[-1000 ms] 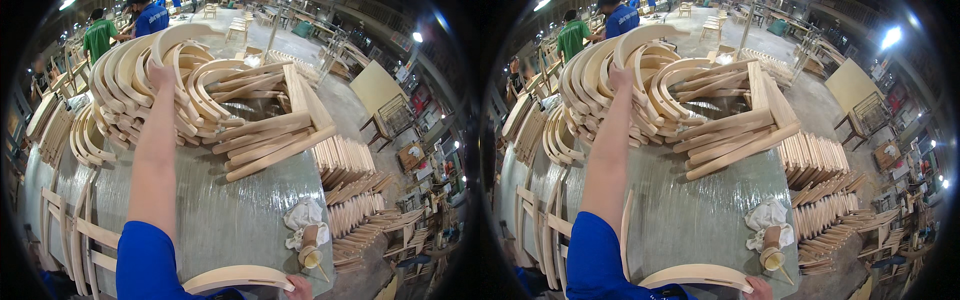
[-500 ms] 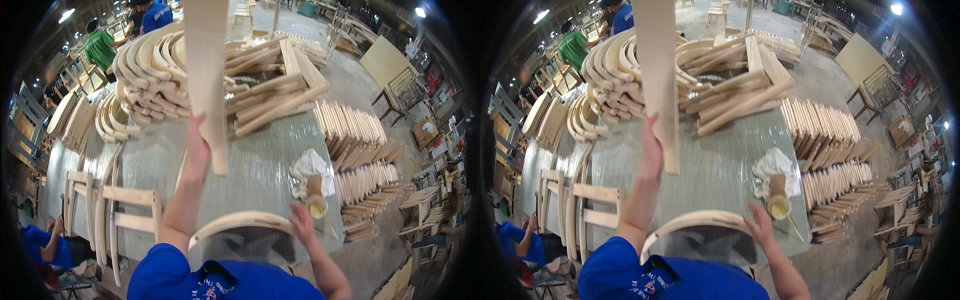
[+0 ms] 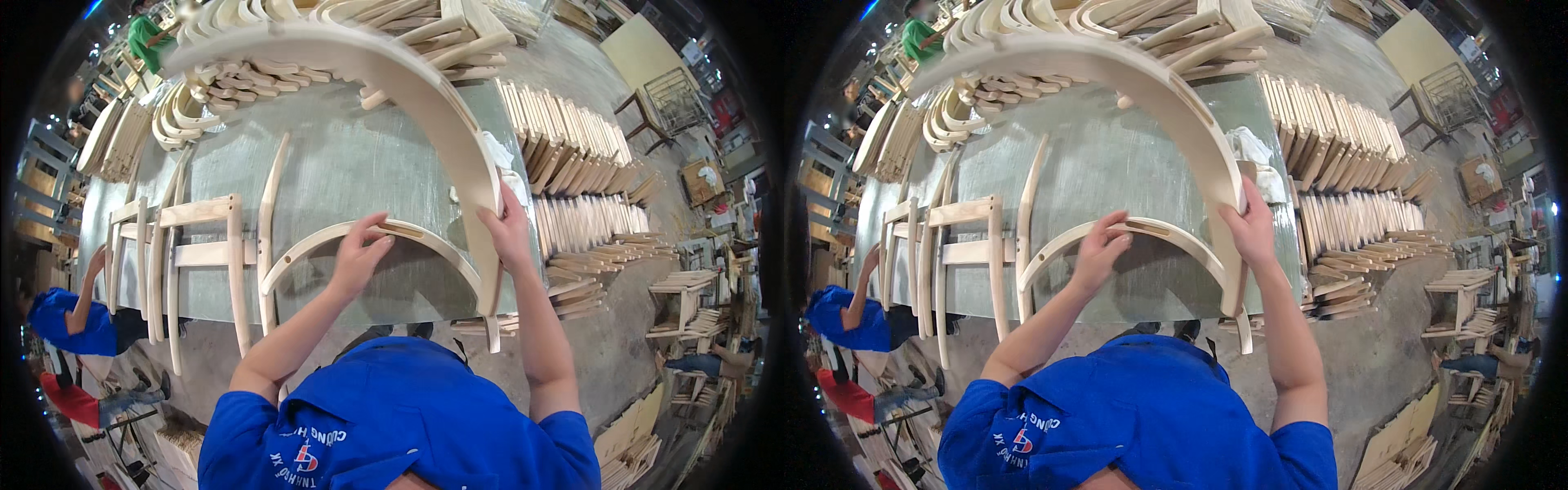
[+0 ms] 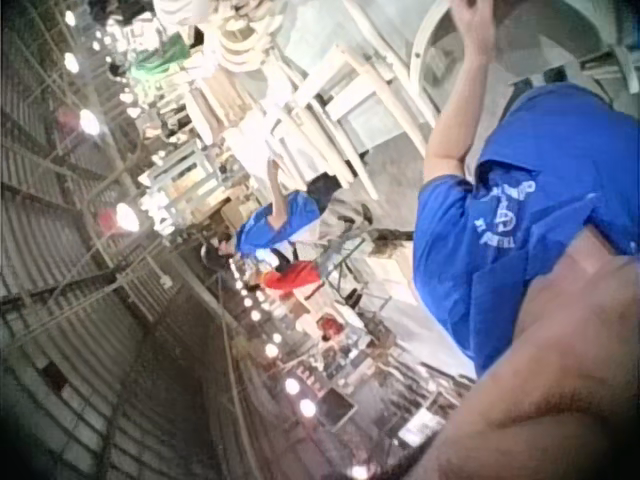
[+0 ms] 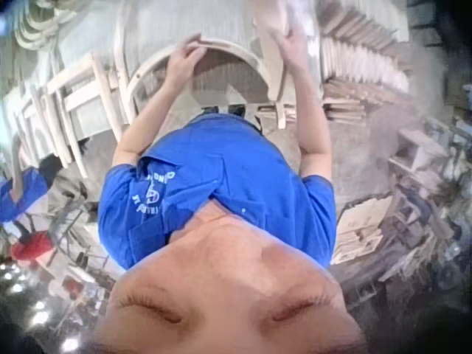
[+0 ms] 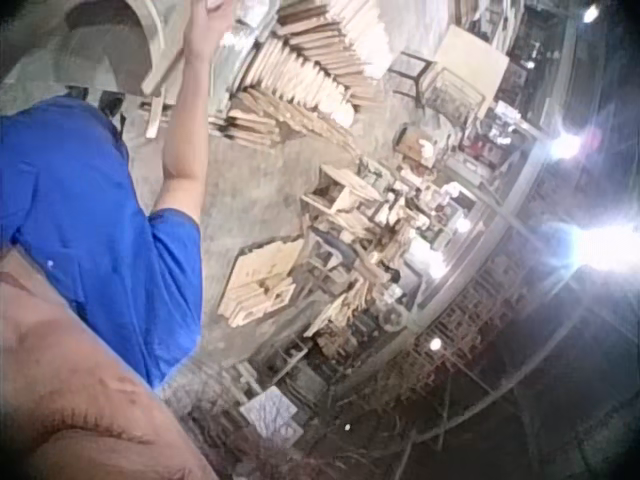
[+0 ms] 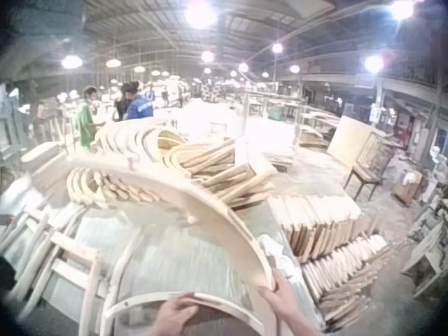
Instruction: The person applies glue to the holes of wooden chair parts using a small brush and a container. They handle chair frames and curved backrest pieces one at a time, applying glue to specific joints before placing the parts on the table.
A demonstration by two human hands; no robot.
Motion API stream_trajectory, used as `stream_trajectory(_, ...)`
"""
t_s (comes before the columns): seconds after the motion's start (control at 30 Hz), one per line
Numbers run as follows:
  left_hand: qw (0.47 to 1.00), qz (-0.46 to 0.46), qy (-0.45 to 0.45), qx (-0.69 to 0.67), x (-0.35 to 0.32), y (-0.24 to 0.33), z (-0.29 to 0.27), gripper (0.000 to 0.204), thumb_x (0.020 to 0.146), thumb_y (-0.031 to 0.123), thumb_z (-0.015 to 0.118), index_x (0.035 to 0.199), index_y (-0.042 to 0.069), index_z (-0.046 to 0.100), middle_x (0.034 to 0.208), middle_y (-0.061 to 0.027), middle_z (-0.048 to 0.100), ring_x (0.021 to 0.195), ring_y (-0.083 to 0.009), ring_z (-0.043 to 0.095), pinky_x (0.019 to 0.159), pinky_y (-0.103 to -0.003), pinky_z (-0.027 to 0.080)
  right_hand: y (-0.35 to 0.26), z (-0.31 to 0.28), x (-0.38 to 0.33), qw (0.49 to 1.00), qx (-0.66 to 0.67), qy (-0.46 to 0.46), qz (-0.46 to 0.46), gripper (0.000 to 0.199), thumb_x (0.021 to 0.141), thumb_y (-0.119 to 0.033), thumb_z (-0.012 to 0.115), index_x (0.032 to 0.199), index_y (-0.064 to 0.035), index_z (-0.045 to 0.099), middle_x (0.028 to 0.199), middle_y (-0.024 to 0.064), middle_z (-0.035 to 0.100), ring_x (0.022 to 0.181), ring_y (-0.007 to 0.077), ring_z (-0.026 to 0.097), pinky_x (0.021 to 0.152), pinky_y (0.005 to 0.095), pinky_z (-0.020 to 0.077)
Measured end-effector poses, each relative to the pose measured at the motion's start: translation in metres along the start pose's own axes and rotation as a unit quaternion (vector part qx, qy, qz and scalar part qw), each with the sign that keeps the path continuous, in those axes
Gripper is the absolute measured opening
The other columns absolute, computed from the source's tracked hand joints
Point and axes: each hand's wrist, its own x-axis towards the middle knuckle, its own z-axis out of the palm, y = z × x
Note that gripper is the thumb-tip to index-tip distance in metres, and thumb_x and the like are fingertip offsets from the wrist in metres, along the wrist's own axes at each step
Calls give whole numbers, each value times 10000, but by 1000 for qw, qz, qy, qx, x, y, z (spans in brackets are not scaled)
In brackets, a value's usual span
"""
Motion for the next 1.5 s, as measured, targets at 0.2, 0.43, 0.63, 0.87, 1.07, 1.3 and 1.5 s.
stream_trajectory(0.2, 984, 89, 144, 59, -41, 7, -66, 168, 894, 36, 535, 1042, -8, 600, 917, -68, 637, 829, -105, 589, 750, -223, 471, 31, -19, -40, 970, -240, -31, 10, 464, 768, -90, 582, 1225, -51, 519, 931, 223, 626, 861, 356, 621, 743, 391, 481)
stream_trajectory(0.43, 948, 197, 180, 173, 4, 38, -110, 166, 885, 52, 550, 1026, -15, 607, 867, -75, 648, 784, -101, 594, 698, -243, 471, 49, -8, -71, 950, -264, -118, 117, 465, 823, -194, 574, 1265, -76, 493, 1047, 217, 605, 911, 393, 600, 794, 437, 473)
stream_trajectory(0.63, 942, 218, 180, 180, 152, 73, -160, 209, 875, 88, 561, 1071, 27, 596, 989, -62, 626, 788, -114, 564, 704, -269, 474, 56, 2, -73, 939, -328, -67, 76, 456, 865, -313, 552, 1250, -71, 513, 1079, 199, 614, 975, 368, 597, 828, 398, 480)
stream_trajectory(0.87, 972, 65, 228, -3, 382, 95, -191, 455, 788, 213, 635, 1139, -54, 523, 1090, -178, 591, 930, -217, 598, 773, -327, 477, 49, 9, -68, 917, -370, -53, 142, 378, 848, -309, 579, 1132, -59, 578, 1003, 191, 627, 923, 351, 613, 790, 402, 485)
stream_trajectory(1.07, 927, 57, 365, -73, 488, 92, -189, 400, 745, 183, 670, 1048, -51, 555, 895, -142, 644, 813, -272, 621, 727, -368, 487, 60, 9, -67, 894, -407, -60, 178, 400, 841, -341, 587, 1142, -79, 571, 924, 174, 643, 852, 342, 626, 735, 412, 486)
stream_trajectory(1.3, 846, 125, 485, -182, 545, 105, -208, 349, 687, 110, 685, 955, -90, 583, 835, -193, 653, 785, -299, 629, 730, -379, 478, 83, 5, -63, 892, -403, -90, 183, 485, 849, -388, 595, 1257, -133, 528, 807, 171, 625, 729, 341, 610, 669, 425, 471)
stream_trajectory(1.5, 883, 108, 443, -111, 549, 144, -186, 251, 667, 108, 655, 814, -92, 613, 757, -178, 649, 690, -254, 631, 643, -364, 476, 69, 6, -75, 881, -425, -57, 199, 502, 840, -390, 609, 1267, -141, 522, 783, 166, 620, 711, 319, 605, 656, 429, 464)
